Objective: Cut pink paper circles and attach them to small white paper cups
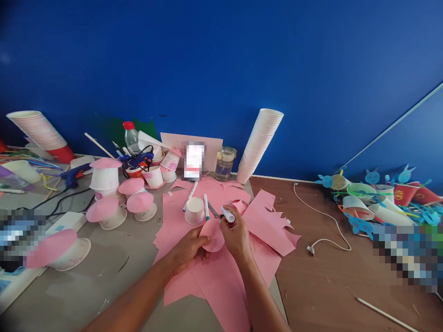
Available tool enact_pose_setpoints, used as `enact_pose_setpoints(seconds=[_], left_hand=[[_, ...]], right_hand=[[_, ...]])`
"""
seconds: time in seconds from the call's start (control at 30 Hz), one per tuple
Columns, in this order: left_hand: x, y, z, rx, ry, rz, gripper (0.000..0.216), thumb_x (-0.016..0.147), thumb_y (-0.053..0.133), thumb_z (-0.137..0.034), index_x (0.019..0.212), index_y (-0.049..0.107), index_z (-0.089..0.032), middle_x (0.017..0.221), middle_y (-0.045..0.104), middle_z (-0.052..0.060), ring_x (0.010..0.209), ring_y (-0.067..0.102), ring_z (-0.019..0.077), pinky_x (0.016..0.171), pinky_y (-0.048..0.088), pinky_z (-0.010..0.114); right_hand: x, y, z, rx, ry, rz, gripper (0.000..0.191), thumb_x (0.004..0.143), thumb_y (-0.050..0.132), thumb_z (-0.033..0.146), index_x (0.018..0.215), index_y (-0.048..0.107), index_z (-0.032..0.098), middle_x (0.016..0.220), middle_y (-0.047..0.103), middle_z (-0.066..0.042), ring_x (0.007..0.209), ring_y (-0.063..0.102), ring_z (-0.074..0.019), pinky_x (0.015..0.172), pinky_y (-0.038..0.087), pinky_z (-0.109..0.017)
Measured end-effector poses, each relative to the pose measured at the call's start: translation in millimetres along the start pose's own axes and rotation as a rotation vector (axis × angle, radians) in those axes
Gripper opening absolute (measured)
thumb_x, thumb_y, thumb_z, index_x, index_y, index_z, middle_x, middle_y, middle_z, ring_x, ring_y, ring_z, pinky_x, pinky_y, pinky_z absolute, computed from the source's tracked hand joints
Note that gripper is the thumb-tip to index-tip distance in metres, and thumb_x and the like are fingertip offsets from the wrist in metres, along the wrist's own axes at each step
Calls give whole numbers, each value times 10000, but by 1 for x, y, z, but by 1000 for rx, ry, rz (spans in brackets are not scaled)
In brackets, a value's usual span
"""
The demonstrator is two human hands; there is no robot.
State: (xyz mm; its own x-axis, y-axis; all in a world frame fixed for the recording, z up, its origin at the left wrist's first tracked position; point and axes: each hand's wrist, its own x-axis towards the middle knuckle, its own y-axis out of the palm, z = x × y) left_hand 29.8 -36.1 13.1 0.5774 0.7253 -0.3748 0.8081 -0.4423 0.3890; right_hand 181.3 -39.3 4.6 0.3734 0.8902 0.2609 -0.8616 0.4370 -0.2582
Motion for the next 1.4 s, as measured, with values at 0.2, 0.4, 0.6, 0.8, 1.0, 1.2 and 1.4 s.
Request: enact_pose_setpoints(seconds=[0.2, 0.4, 0.6, 0.8, 1.0, 1.2, 1.4], left_hand=[[2, 2, 3, -35, 99, 32, 333, 737, 641, -451, 852, 510, -168, 590, 503, -32, 468, 465, 95, 466, 374, 232], [4, 5, 9, -70, 164, -83, 271, 759, 592, -405, 812, 579, -139, 578, 538, 1, 483, 477, 111, 459, 353, 235], [7, 0, 10, -78, 123, -160, 159, 734, 521, -287, 653, 542, -151, 473, 477, -20, 413, 412, 96, 434, 330, 235], [5, -1, 11, -97, 99, -129, 172, 718, 494, -256, 803, 581, -135, 696, 640, 67, 482, 458, 99, 457, 351, 233], [4, -2, 9, -105, 116, -163, 97, 712, 509, -244, 726, 559, -162, 589, 502, -14, 475, 450, 100, 469, 356, 240], [2, 2, 4, -49, 106, -192, 277, 766, 564, -406, 648, 488, -167, 564, 435, -31, 505, 415, 91, 495, 317, 228], [0, 3, 0, -25, 189, -149, 310, 762, 574, -403, 627, 402, -182, 574, 327, -58, 548, 291, 79, 519, 275, 212]], right_hand=[[-10, 11, -1, 23, 85, -309, 338, 739, 600, 257, 1070, 607, 196, 941, 673, -64, 794, 619, -197, 664, 503, -318], [-23, 25, 10, 104, 58, -264, 297, 783, 566, 251, 1075, 597, 204, 900, 665, -47, 741, 608, -169, 635, 501, -288], [-19, 11, 15, 150, 4, -254, 344, 803, 599, 327, 1125, 562, 212, 924, 636, -60, 740, 596, -170, 614, 497, -290], [-18, -10, 18, 132, -188, -79, 224, 864, 535, 332, 1032, 619, 211, 842, 665, -47, 630, 595, -149, 566, 481, -282], [-19, -11, 28, -166, -576, 79, 154, 837, 559, 219, 967, 641, 224, 823, 715, -53, 672, 620, -184, 631, 490, -334], [-18, -4, 32, -276, -701, 89, 155, 834, 548, 177, 966, 619, 216, 776, 719, -33, 608, 617, -171, 632, 468, -341], [-18, 0, 29, -309, -697, 100, 128, 853, 536, 193, 955, 610, 212, 781, 725, -34, 622, 632, -172, 638, 455, -337]])
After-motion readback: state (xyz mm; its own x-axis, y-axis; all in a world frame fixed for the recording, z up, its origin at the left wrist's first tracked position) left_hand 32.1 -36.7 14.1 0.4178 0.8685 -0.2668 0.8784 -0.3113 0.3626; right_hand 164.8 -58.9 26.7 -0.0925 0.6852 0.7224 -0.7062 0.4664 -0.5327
